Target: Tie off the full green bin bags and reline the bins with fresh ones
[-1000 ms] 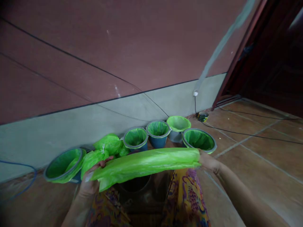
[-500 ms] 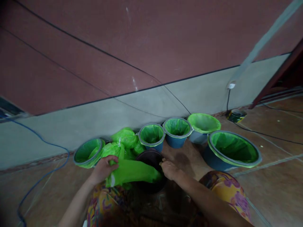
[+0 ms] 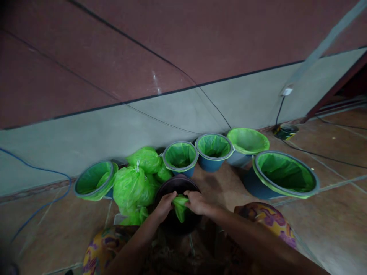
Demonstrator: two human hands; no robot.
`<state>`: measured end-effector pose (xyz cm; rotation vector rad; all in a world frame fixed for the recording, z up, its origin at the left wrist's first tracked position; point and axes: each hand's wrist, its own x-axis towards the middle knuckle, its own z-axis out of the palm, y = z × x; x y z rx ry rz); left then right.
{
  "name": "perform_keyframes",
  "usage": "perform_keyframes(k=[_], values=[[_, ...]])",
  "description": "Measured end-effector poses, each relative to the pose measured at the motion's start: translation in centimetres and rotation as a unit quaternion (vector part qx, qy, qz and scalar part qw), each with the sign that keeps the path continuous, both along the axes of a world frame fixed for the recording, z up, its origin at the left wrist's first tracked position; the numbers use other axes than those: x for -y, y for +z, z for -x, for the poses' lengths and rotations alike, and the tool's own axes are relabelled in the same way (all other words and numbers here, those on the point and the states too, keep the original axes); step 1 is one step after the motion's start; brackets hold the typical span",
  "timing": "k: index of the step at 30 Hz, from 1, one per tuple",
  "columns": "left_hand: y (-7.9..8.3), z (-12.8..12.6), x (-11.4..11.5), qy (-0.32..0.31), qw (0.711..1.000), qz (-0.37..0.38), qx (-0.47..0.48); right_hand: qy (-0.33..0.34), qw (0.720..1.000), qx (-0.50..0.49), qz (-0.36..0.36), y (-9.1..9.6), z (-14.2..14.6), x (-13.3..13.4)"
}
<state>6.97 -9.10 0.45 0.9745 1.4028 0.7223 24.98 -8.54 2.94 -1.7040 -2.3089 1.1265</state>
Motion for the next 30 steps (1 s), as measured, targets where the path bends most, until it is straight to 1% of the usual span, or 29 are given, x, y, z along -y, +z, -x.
perform_keyframes(k=[1, 2, 4, 6, 7, 9, 11, 13, 15, 16, 17, 19, 21, 23, 25, 26, 27, 28, 29, 30], values=[[-0.1, 0.3, 0.0, 0.011, 1.000, 0.002, 0.017, -0.006, 1.000, 0.013, 0.000, -0.4, 0.5, -0.3], [-0.3, 0.6, 0.1, 0.025, 1.000, -0.004, 0.013, -0.011, 1.000, 0.023, -0.002, -0.8, 0.8, -0.6], [-0.8, 1.2, 0.3, 0.035, 0.998, -0.024, -0.055, -0.021, 0.999, 0.034, -0.011, -1.0, 1.1, -1.3], [-1.2, 1.8, 0.9, 0.001, 0.987, -0.028, -0.155, -0.031, 0.999, 0.031, -0.017, -0.9, 0.7, -2.0], [-1.4, 2.1, 1.2, -0.025, 0.978, -0.027, -0.206, -0.030, 0.999, 0.030, -0.012, -0.7, 0.4, -2.2], [-1.3, 2.8, 1.6, -0.066, 0.950, -0.044, -0.302, -0.002, 0.999, 0.033, 0.013, -0.2, -0.6, -2.6], [-0.6, 3.4, 1.6, -0.089, 0.913, -0.102, -0.384, 0.047, 0.997, 0.048, 0.041, 0.5, -1.7, -2.6], [0.5, 3.8, 0.9, -0.114, 0.872, -0.192, -0.435, 0.110, 0.989, 0.068, 0.074, 1.3, -2.6, -2.4], [1.8, 4.1, 0.1, -0.135, 0.839, -0.279, -0.447, 0.157, 0.979, 0.070, 0.105, 1.9, -3.0, -2.2], [2.3, 4.1, -0.4, -0.138, 0.830, -0.312, -0.442, 0.163, 0.979, 0.055, 0.108, 2.2, -2.9, -2.1], [2.8, 4.0, -0.7, -0.136, 0.825, -0.335, -0.434, 0.152, 0.983, 0.028, 0.101, 2.3, -2.7, -2.1], [3.2, 3.6, -1.1, -0.125, 0.828, -0.361, -0.411, 0.105, 0.991, -0.050, 0.069, 2.1, -1.8, -2.1], [3.4, 3.1, -1.3, -0.103, 0.843, -0.368, -0.378, 0.070, 0.990, -0.119, 0.038, 1.5, -0.6, -2.2], [3.3, 2.6, -1.3, -0.050, 0.868, -0.358, -0.340, 0.042, 0.987, -0.152, 0.025, 0.8, 0.5, -2.2], [3.2, 2.1, -1.0, 0.035, 0.897, -0.320, -0.303, -0.027, 0.981, -0.185, 0.045, 0.2, 1.3, -2.2], [3.1, 1.9, -0.8, 0.077, 0.913, -0.286, -0.280, -0.074, 0.971, -0.213, 0.072, 0.1, 1.6, -2.1], [2.9, 1.7, -0.4, 0.104, 0.931, -0.244, -0.250, -0.121, 0.954, -0.252, 0.109, 0.0, 1.8, -2.0], [2.7, 1.4, 0.0, 0.116, 0.950, -0.200, -0.211, -0.159, 0.931, -0.294, 0.147, 0.1, 1.9, -1.8], [2.5, 1.1, 0.6, 0.113, 0.967, -0.157, -0.166, -0.186, 0.905, -0.336, 0.181, 0.3, 2.0, -1.6], [2.1, 0.7, 1.1, 0.097, 0.981, -0.122, -0.117, -0.201, 0.881, -0.373, 0.208, 0.4, 2.0, -1.4]])
